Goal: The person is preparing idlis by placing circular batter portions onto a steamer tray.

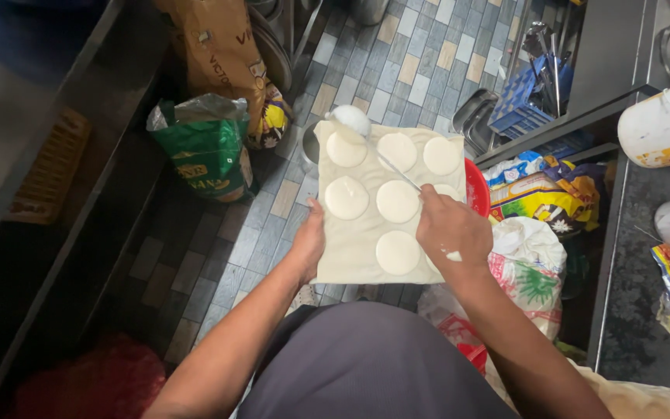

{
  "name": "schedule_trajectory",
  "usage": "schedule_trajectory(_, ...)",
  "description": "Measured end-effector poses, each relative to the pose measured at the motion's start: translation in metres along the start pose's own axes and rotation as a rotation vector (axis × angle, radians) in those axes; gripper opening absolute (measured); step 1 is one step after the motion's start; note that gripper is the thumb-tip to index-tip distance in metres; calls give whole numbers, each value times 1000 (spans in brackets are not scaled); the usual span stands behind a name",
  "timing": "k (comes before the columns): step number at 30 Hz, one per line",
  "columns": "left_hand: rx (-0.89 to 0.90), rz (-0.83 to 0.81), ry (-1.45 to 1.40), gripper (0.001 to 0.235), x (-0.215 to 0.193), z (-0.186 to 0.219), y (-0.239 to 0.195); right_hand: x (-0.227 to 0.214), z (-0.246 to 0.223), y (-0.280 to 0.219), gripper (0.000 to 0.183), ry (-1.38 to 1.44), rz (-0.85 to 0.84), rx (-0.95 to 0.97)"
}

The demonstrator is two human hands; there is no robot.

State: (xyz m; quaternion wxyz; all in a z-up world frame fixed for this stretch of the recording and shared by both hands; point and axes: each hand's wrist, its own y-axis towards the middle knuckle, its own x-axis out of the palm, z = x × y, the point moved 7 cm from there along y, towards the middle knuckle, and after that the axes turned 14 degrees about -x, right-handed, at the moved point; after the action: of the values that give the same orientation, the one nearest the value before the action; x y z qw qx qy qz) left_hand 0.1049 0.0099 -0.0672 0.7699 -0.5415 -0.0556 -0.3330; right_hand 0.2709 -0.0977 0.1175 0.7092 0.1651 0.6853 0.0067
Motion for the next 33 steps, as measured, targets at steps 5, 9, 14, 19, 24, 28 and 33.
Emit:
schedule_trajectory(5,-1,-16,-22,89,3,-1,-1,40,56,-19,25,429,18,181)
schedule_trajectory(9,-7,-84,-69,93,4,-1,0,62,75,-43,30,1611,-279,912)
schedule_trajectory(14,-24,-26,-82,92,-7,2,-10,43,100,-65,29,1905,-295,966)
schedule_trajectory(19,-112,215,-99,100,-39,-6,-28,64,151,-107,18,1927,-94,1053)
schedule_trajectory(24,20,323,-63,104,-64,-4,-57,177,213,-158,21,1120,-138,1168)
schedule_trajectory(28,191,297,-21,101,-62,5,-65,286,230,-153,28,488,-550,822)
schedule_trajectory(33,129,412,-54,100,-60,-1,-79,372,189,-115,27,233,-758,573)
